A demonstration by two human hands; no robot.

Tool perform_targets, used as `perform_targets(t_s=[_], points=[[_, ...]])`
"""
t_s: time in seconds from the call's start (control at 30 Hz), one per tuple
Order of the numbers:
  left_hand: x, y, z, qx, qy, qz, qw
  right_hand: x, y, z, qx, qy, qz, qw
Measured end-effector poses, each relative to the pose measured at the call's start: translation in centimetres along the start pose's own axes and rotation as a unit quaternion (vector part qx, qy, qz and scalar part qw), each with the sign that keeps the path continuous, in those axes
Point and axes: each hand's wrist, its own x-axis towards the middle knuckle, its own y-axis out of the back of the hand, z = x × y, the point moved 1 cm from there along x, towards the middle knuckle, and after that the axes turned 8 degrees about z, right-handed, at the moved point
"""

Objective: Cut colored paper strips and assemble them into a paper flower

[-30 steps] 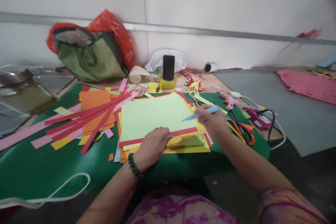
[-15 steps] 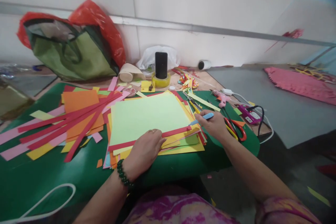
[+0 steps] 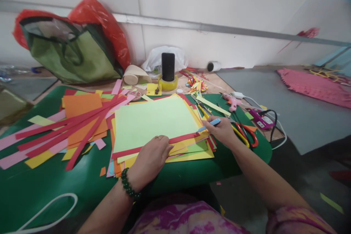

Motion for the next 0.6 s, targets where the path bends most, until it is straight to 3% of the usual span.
perform_targets(t_s=[0.27,0.4,0.6], points=[[-0.1,-0.1,0.1,-0.001,0.008,-0.005,1.0,0.0,0.3,0.8,0.042,-0.053,0.021,0.997],[-0.1,-0.2,0.0,-0.005,0.0,0.003,1.0,-0.1,1.2,0.1,0.062,-0.082,0.075,0.992],[-0.3,-0.1,0.6,0.017,-0.002,-0.009,1.0,-0.2,2.1,-2.3,0.071,-0.04,0.107,0.991]])
